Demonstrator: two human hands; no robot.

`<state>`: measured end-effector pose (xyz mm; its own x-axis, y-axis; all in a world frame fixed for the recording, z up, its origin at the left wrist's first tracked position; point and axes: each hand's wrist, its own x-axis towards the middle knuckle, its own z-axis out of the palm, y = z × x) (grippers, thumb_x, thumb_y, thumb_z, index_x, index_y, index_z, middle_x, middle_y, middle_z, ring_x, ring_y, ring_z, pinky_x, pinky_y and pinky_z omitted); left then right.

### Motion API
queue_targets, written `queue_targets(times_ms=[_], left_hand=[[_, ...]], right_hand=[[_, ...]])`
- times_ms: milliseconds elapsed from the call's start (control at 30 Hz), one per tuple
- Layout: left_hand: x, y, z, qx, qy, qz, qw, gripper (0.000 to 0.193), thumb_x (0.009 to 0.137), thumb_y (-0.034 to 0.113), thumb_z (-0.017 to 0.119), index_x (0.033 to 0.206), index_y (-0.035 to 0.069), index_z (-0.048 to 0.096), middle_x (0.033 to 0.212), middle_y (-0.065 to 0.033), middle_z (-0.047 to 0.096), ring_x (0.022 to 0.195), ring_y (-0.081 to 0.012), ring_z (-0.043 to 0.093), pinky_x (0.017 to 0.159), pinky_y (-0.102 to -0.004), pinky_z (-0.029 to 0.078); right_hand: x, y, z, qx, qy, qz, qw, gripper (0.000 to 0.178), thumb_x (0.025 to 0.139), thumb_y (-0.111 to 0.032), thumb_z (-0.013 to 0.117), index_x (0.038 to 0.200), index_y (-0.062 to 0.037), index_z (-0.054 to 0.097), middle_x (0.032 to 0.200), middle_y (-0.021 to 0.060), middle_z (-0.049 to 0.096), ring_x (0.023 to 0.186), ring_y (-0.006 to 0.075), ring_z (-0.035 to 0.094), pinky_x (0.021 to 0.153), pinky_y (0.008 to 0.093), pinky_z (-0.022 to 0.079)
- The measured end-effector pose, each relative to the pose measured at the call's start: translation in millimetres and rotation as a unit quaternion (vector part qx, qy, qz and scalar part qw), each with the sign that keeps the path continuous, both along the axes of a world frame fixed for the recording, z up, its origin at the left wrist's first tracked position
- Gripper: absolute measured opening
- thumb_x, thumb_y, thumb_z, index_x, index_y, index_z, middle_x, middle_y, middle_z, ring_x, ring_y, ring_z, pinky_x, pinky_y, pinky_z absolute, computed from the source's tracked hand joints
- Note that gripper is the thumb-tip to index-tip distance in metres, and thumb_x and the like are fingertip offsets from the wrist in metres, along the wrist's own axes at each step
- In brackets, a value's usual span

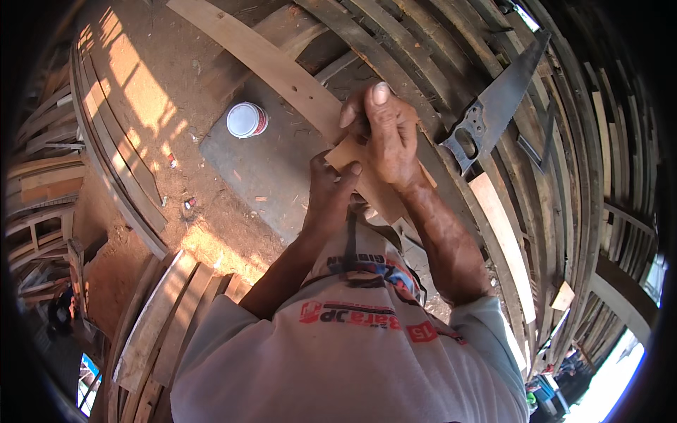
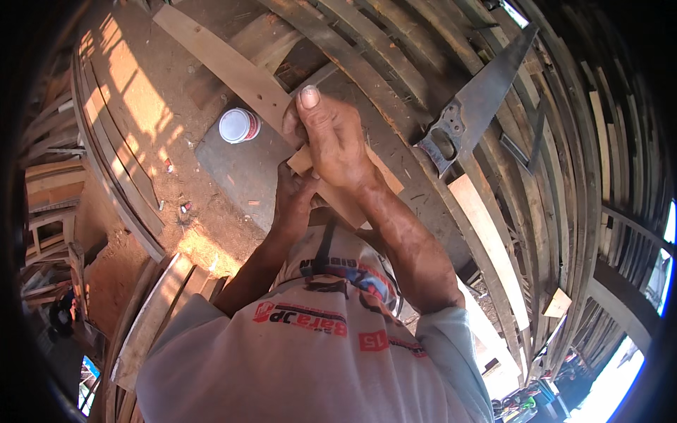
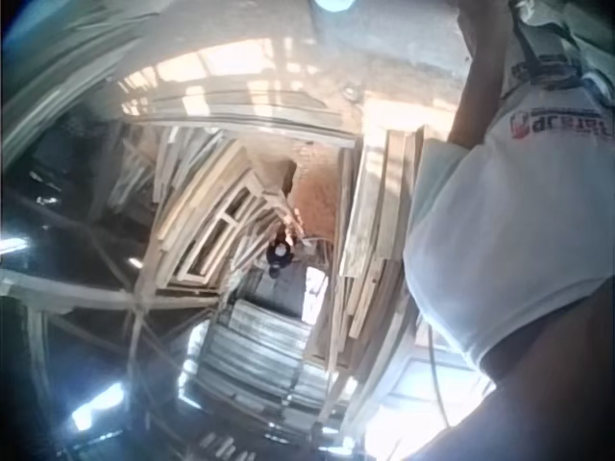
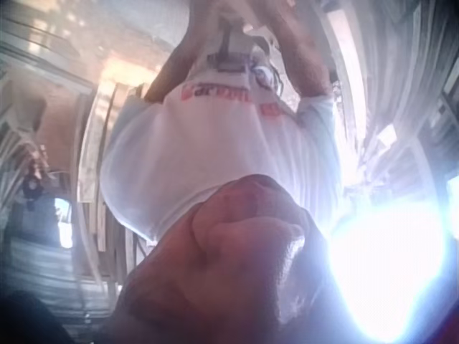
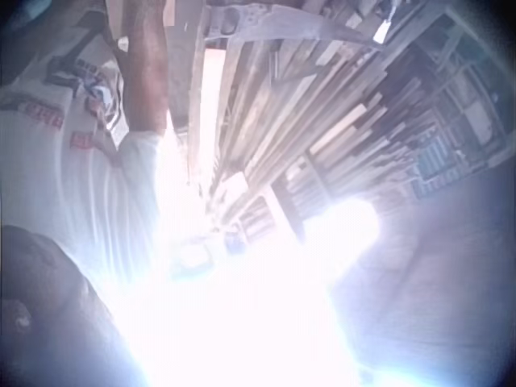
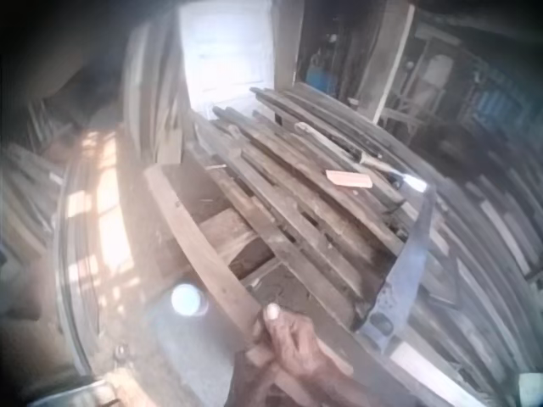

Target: The person assembles wooden pieces by aligning them on a workbench, hammering nails to join them, and applying white adhesive to the joints. The person uses a hammer, a chisel, and a small brush to complete the assembly.

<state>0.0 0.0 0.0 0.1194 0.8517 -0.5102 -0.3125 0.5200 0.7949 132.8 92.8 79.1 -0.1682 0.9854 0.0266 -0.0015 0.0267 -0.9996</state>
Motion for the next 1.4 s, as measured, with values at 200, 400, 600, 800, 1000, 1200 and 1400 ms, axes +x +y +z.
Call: queue_targets(times_ms=[200, 400, 600, 800, 1000, 1200, 1400], left_hand=[[0, 18, -8, 0.081, -0.086, 0.008, 0.993, 0.047, 0.111, 0.027, 0.068, 0.139, -0.005, 0.047, 0.121, -0.0106, 0.066, 0.104, -0.012, 0.064, 0.09, -0.0285, 0.054], [-16, 14, -15, 0.043, -0.097, -0.069, 0.992, 0.035, 0.113, 0.027, 0.065, 0.13, -0.003, 0.061, 0.105, -0.0012, 0.065, 0.092, -0.0077, 0.057, 0.08, -0.0273, 0.05], [-25, 27, 3, 0.106, -0.017, -0.142, 0.984, 0.034, 0.113, 0.027, 0.063, 0.131, -0.002, 0.062, 0.101, 0.0, 0.065, 0.089, -0.0074, 0.056, 0.077, -0.0281, 0.049], [-25, 27, -3, 0.047, -0.087, -0.119, 0.988, 0.042, 0.112, 0.036, 0.065, 0.131, -0.002, 0.063, 0.101, -0.003, 0.068, 0.086, -0.0076, 0.063, 0.071, -0.0291, 0.056], [-22, 22, -15, 0.069, -0.118, -0.131, 0.982, 0.045, 0.112, 0.04, 0.066, 0.129, -0.002, 0.063, 0.099, -0.004, 0.068, 0.087, -0.0078, 0.068, 0.07, -0.0282, 0.062], [-25, 22, -17, 0.053, -0.124, -0.122, 0.983, 0.042, 0.108, 0.032, 0.072, 0.131, -0.001, 0.06, 0.095, -0.0035, 0.066, 0.081, -0.01, 0.066, 0.071, -0.0283, 0.059], [-107, 27, -21, 0.363, 0.293, -0.179, 0.867, 0.075, 0.084, 0.015, 0.095, 0.145, 0.002, 0.054, 0.121, -0.0148, 0.064, 0.107, -0.0252, 0.065, 0.091, -0.0416, 0.057]], right_hand=[[-14, 18, -20, -0.026, -0.062, -0.026, 0.997, 0.07, 0.119, -0.056, 0.036, 0.087, -0.0021, 0.068, 0.07, -0.0001, 0.053, 0.059, 0.0079, 0.04, 0.056, 0.0296, 0.034], [-35, 20, 32, 0.039, 0.0, -0.037, 0.999, 0.071, 0.119, -0.055, 0.034, 0.089, -0.0009, 0.07, 0.074, 0.0037, 0.062, 0.064, 0.0094, 0.051, 0.059, 0.0293, 0.041], [-34, 25, -30, -0.03, -0.071, -0.006, 0.997, 0.066, 0.12, -0.049, 0.039, 0.09, 0.0002, 0.07, 0.072, 0.0016, 0.057, 0.062, 0.0084, 0.046, 0.058, 0.0299, 0.039], [-40, 17, 27, 0.073, -0.042, -0.038, 0.996, 0.072, 0.119, -0.055, 0.034, 0.092, 0.0016, 0.068, 0.077, 0.006, 0.062, 0.061, 0.0109, 0.046, 0.056, 0.03, 0.036], [-39, 17, -25, -0.013, -0.092, -0.06, 0.994, 0.068, 0.12, -0.052, 0.038, 0.087, -0.0011, 0.07, 0.073, -0.0008, 0.057, 0.068, 0.0094, 0.048, 0.063, 0.0312, 0.042], [-25, 13, -20, -0.023, -0.083, -0.072, 0.994, 0.06, 0.119, -0.05, 0.045, 0.099, 0.0006, 0.07, 0.071, -0.0009, 0.053, 0.06, 0.0074, 0.042, 0.056, 0.0271, 0.034], [40, -111, -3, 0.056, -0.338, -0.229, 0.911, 0.048, 0.107, -0.044, 0.071, 0.119, 0.003, 0.071, 0.092, 0.0115, 0.066, 0.082, 0.0199, 0.064, 0.078, 0.0353, 0.054]])
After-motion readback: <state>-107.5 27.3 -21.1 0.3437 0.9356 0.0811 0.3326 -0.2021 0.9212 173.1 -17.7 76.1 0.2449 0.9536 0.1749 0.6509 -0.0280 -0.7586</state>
